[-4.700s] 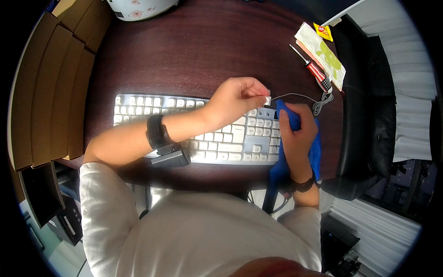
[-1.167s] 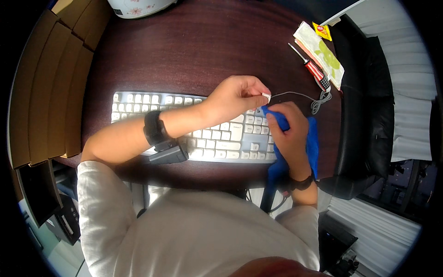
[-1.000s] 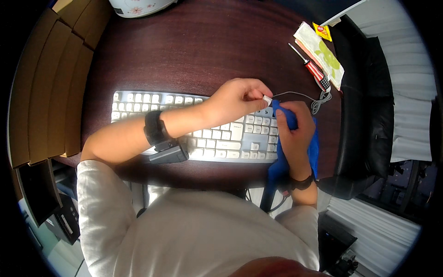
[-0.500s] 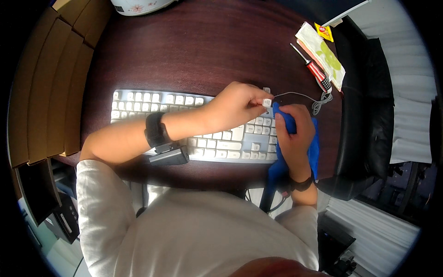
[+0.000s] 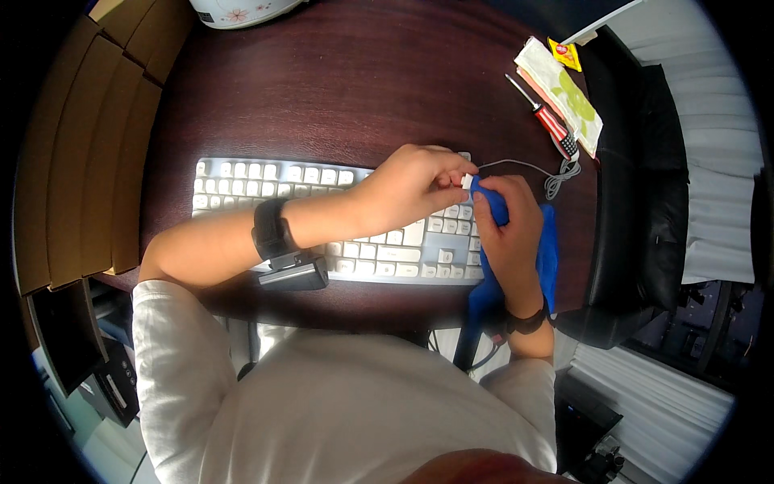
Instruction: The person cleans a white computer keyboard by wiping the keys with a blue cloth and using a screwdriver to remove individual keycaps. The removed keycaps are placed on the table.
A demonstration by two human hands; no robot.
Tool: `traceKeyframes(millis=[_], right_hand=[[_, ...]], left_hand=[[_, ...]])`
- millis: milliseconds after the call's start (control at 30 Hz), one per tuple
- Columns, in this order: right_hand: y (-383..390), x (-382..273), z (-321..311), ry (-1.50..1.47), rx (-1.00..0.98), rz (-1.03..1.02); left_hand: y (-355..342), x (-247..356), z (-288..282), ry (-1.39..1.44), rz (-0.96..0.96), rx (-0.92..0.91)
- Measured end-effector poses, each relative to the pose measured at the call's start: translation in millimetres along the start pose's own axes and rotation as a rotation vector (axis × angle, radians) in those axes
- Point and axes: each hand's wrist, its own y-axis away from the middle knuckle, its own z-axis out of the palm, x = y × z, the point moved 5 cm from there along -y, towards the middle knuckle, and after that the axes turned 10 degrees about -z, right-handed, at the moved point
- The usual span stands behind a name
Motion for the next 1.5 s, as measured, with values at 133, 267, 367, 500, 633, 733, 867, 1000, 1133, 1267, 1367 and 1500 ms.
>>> traceKeyframes(millis=[133, 267, 367, 500, 633, 733, 867, 1000, 1133, 1267, 1367, 1500], right_hand=[[2, -4, 0, 0.007, -0.002, -0.051], [2, -6, 0, 0.001, -0.011, -0.103], [2, 0, 2, 0.007, 0.006, -0.036], [2, -3, 0, -0.001, -0.004, -0.097], [0, -3, 1, -0.008, 0.001, -0.096], [0, 0, 1, -0.029, 0.015, -0.033], [1, -4, 2, -0.039, -0.029, -0.104], [1, 0, 1, -0.039, 0.015, -0.068], [-1, 3, 0, -0.01, 0.011, 0.015], [0, 7, 0, -0.053, 0.0, 0.118], [0, 12, -7, -0.066, 0.073, 0.14], [3, 21, -13, -0.139, 0.137, 0.196]], left_hand=[[0, 1, 0, -0.033, 0.009, -0.011], [-1, 2, 1, -0.074, 0.004, -0.061], [-1, -1, 2, -0.048, -0.017, -0.062], [-1, 1, 2, 0.007, -0.028, -0.048], [-1, 0, 1, -0.032, -0.012, -0.068], [-1, 0, 2, 0.006, -0.025, -0.07], [-1, -4, 1, -0.003, -0.049, -0.041], [-2, 1, 0, -0.033, -0.011, -0.068], [-3, -1, 1, -0.006, -0.027, -0.064], [-2, 1, -3, -0.031, -0.032, -0.018], [-4, 2, -6, -0.037, -0.059, -0.015], [-4, -2, -5, -0.125, -0.081, -0.024]])
